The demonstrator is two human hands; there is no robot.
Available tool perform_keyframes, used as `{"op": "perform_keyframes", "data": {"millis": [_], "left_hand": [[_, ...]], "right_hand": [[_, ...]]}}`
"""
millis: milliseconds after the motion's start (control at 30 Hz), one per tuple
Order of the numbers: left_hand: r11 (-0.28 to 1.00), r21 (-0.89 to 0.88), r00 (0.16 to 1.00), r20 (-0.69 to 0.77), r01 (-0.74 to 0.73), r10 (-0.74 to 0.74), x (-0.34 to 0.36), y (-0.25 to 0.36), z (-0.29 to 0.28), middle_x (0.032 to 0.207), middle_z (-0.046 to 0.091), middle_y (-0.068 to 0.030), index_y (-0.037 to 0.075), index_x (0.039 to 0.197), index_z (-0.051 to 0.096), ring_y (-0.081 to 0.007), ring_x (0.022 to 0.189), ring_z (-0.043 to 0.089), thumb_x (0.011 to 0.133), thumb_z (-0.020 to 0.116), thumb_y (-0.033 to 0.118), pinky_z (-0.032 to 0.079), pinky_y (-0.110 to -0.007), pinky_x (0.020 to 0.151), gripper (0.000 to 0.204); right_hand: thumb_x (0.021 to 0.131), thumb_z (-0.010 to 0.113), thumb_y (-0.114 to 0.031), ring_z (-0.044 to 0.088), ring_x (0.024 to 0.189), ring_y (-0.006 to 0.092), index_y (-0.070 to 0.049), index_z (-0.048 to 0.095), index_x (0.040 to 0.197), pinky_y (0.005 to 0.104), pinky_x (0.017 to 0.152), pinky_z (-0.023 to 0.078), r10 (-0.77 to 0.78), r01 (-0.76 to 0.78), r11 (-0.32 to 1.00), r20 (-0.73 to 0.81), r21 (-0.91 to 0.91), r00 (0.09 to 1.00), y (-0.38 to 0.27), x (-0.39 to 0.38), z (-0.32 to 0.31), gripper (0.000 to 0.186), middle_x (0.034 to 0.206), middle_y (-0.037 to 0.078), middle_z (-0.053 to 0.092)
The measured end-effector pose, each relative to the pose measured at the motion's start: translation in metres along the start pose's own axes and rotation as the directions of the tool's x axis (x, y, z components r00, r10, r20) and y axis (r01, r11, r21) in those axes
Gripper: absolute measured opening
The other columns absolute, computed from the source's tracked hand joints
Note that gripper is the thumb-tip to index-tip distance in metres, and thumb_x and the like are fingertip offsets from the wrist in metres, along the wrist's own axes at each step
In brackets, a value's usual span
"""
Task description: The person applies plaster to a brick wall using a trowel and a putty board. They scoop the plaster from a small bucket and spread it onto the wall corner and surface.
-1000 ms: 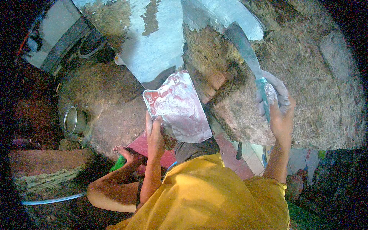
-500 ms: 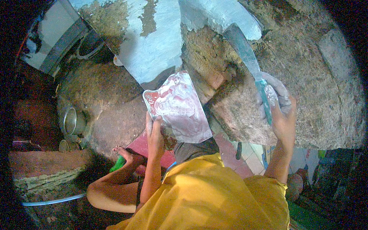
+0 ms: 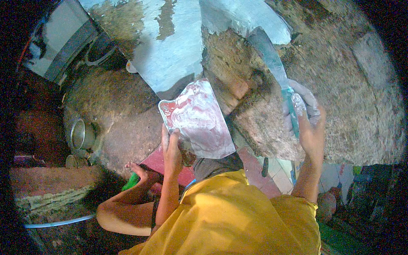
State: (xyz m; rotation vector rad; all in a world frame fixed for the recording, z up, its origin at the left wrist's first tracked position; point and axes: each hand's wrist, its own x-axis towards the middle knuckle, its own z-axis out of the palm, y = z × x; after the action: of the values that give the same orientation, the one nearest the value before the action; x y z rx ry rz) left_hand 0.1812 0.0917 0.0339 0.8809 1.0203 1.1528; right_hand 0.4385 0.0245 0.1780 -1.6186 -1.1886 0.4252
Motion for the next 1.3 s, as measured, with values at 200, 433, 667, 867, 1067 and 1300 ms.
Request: {"op": "perform_keyframes", "data": {"millis": [200, 433, 667, 867, 1067, 1300], "left_hand": [[0.998, 0.061, 0.999, -0.037, -0.019, 0.021, 0.002, -0.009, -0.004, 0.129, 0.035, -0.0109, -0.001, 0.133, 0.024, -0.0201, 0.116, 0.034, 0.084, 0.048, 0.024, 0.025, -0.029, 0.098, 0.06], [0.997, 0.083, 1.0, -0.029, -0.01, 0.012, 0.003, -0.011, -0.005, 0.128, 0.037, -0.01, 0.0, 0.133, 0.025, -0.0195, 0.114, 0.036, 0.084, 0.048, 0.024, 0.026, -0.028, 0.096, 0.059], [0.995, 0.102, 0.995, -0.095, -0.018, 0.027, -0.001, -0.003, 0.001, 0.123, 0.041, -0.0092, 0.0, 0.131, 0.028, -0.0188, 0.109, 0.038, 0.084, 0.047, 0.023, 0.028, -0.028, 0.094, 0.055], [0.999, 0.033, 0.999, -0.031, 0.041, -0.04, 0.001, -0.003, -0.001, 0.125, 0.039, -0.01, 0.0, 0.132, 0.026, -0.0193, 0.111, 0.038, 0.084, 0.046, 0.023, 0.028, -0.028, 0.095, 0.057], [1.0, 0.016, 1.0, -0.024, 0.003, -0.003, -0.001, 0.003, 0.004, 0.125, 0.04, -0.0098, 0.0, 0.132, 0.027, -0.019, 0.111, 0.038, 0.084, 0.046, 0.02, 0.028, -0.028, 0.095, 0.055], [0.999, 0.028, 0.999, 0.009, -0.034, 0.034, 0.003, -0.005, -0.002, 0.124, 0.04, -0.0095, 0.0, 0.132, 0.027, -0.0187, 0.11, 0.039, 0.084, 0.046, 0.019, 0.029, -0.028, 0.094, 0.055]], "right_hand": [[0.087, 0.046, -0.015, 0.046, 0.054, 0.0035, -0.004, 0.053, 0.113, 0.0177, 0.044, 0.035, 0.0, 0.002, 0.999, -0.041, 0.035, 0.999, -0.005, 0.001, -0.01, 0.029, 0.073, 0.002, 0.056], [0.087, 0.047, -0.015, 0.045, 0.049, 0.004, -0.003, 0.053, 0.113, 0.0183, 0.039, 0.032, 0.052, -0.053, 0.998, 0.036, 0.036, 0.998, -0.004, 0.0, 0.0, 0.03, 0.071, 0.002, 0.055], [0.087, 0.046, -0.014, 0.047, 0.054, 0.0051, -0.004, 0.052, 0.114, 0.0186, 0.045, 0.036, 0.005, -0.005, 1.0, -0.003, -0.013, 1.0, -0.009, 0.007, -0.009, 0.03, 0.07, 0.002, 0.055], [0.087, 0.047, -0.014, 0.043, 0.046, 0.005, -0.001, 0.051, 0.114, 0.0192, 0.04, 0.033, -0.062, 0.065, 0.997, 0.055, -0.052, 0.997, -0.012, 0.006, -0.011, 0.031, 0.069, 0.002, 0.055], [0.088, 0.047, -0.014, 0.045, 0.047, 0.0051, 0.0, 0.051, 0.114, 0.0187, 0.041, 0.034, -0.061, 0.062, 0.998, 0.071, -0.022, 0.996, -0.012, 0.008, -0.013, 0.03, 0.071, 0.003, 0.056], [0.087, 0.047, -0.014, 0.049, 0.055, 0.0045, -0.001, 0.051, 0.114, 0.0176, 0.045, 0.036, -0.039, 0.039, 0.999, 0.093, 0.0, 0.995, -0.011, 0.002, -0.013, 0.03, 0.077, 0.004, 0.058]]}}
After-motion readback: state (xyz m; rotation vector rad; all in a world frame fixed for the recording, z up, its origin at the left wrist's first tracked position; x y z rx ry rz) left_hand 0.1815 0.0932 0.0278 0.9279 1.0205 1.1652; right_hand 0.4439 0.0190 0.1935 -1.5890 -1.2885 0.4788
